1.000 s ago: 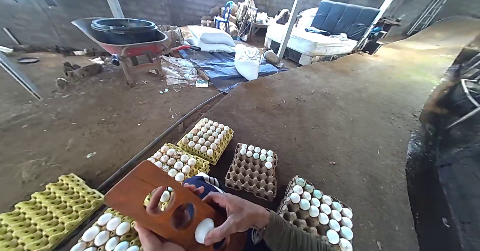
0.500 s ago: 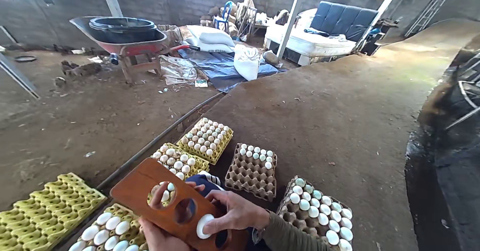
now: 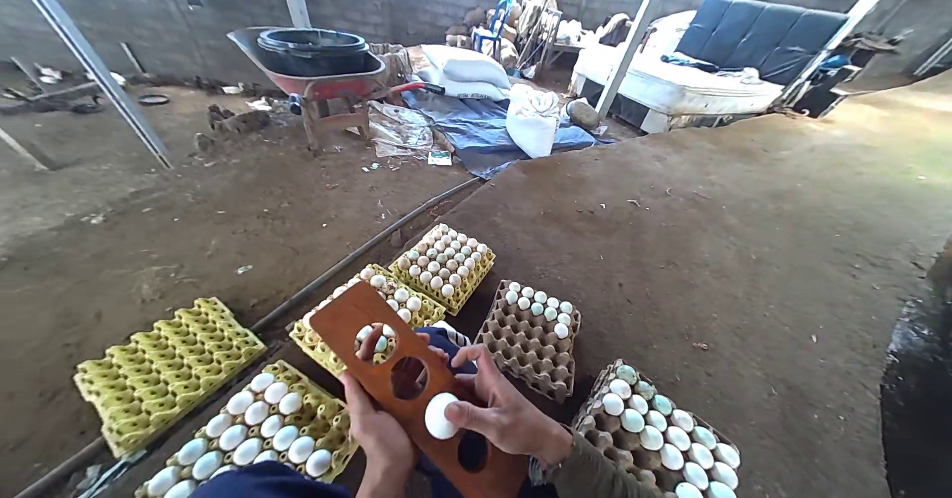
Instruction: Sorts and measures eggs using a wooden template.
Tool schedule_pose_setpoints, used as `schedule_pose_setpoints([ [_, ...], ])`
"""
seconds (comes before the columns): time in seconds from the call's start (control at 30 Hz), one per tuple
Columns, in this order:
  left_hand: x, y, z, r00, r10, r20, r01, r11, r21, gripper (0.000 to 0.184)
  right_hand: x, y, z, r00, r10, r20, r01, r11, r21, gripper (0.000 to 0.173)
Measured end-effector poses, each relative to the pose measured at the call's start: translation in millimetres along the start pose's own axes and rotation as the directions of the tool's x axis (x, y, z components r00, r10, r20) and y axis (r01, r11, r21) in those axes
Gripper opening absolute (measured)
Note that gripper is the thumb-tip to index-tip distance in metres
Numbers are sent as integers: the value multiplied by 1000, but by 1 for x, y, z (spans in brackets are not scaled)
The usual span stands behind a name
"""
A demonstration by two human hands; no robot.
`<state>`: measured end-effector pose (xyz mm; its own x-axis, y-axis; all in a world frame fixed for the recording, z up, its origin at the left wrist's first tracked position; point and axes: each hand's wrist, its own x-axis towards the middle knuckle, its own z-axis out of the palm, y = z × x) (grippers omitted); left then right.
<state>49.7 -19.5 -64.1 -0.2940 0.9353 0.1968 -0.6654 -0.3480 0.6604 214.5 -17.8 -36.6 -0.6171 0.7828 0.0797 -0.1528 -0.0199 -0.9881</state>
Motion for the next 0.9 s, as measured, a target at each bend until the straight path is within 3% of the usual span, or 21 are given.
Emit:
schedule_pose_setpoints([
  [0.13, -1, 4, 5, 995, -77, -64, 75, 997, -28, 70, -2, 7, -9, 982, -132, 137, 150, 980, -129, 19],
  [0.37, -2, 1, 3, 981, -143, -134, 139, 990, -38, 72, -1, 4, -12, 974, -74, 212, 136, 945, -297, 58],
  [0.53, -3, 1, 0, 987, -133, -92, 135, 991, 7, 73, -1, 13, -10, 967, -147, 208, 220, 892, -394, 53],
  [0.77, 0, 8, -5, 989, -145, -30, 146, 989, 32, 73, -11, 23, 9, 962, -271, 17, 252, 866, -433, 41],
  [0.9, 2, 10, -6, 985, -169, -20, 170, 980, 101, 78, -15, 37, 14, 883, -462, -86, 354, 773, -526, 38],
])
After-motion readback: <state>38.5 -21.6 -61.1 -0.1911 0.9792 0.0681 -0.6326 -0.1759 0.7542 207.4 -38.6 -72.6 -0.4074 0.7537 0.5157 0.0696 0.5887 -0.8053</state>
